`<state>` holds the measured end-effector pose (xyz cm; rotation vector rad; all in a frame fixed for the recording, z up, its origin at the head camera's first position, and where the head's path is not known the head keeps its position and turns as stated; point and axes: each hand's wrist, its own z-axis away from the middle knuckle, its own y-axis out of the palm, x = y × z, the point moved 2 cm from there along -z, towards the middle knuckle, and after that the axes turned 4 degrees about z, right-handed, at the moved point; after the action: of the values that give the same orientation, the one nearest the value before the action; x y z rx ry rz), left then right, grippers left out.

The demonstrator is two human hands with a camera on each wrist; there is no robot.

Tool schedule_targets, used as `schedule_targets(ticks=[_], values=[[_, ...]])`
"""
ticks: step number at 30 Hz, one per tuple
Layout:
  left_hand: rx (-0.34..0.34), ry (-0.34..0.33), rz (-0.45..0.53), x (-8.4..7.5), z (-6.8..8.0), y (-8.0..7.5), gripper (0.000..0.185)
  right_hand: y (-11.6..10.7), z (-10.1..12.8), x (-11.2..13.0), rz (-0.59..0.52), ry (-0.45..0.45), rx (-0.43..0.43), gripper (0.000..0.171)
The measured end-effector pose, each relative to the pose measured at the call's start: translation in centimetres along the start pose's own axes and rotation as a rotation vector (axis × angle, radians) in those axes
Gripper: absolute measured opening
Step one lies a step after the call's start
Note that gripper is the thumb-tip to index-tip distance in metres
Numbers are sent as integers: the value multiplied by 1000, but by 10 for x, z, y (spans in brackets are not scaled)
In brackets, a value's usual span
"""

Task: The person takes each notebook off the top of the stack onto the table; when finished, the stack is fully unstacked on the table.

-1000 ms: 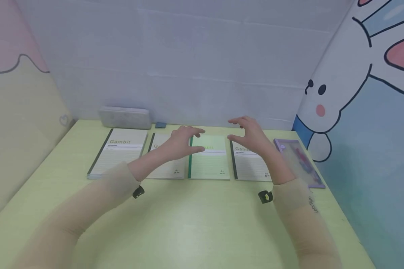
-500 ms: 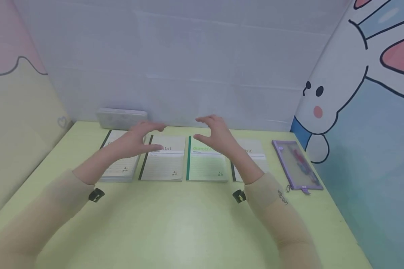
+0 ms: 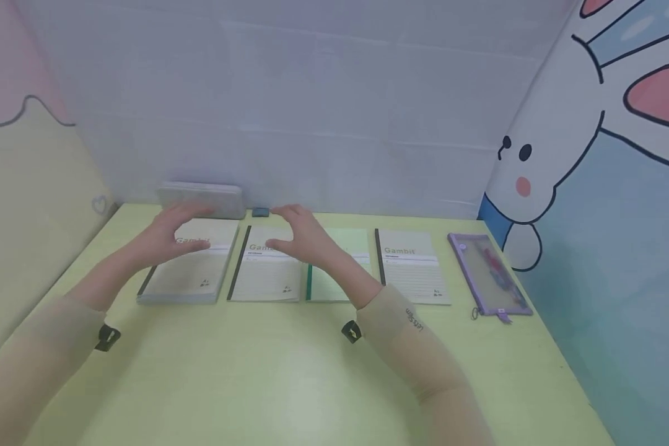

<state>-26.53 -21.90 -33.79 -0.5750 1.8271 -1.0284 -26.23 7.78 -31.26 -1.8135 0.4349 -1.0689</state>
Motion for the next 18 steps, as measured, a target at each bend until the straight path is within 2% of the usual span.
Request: schedule_targets(ticks=[9, 18], values=[[14, -155, -6, 54, 27, -1, 81, 42, -17, 18, -33, -10, 70, 77], [57, -283, -13, 86, 44, 0, 95, 83, -37, 13, -60, 46, 121, 80]])
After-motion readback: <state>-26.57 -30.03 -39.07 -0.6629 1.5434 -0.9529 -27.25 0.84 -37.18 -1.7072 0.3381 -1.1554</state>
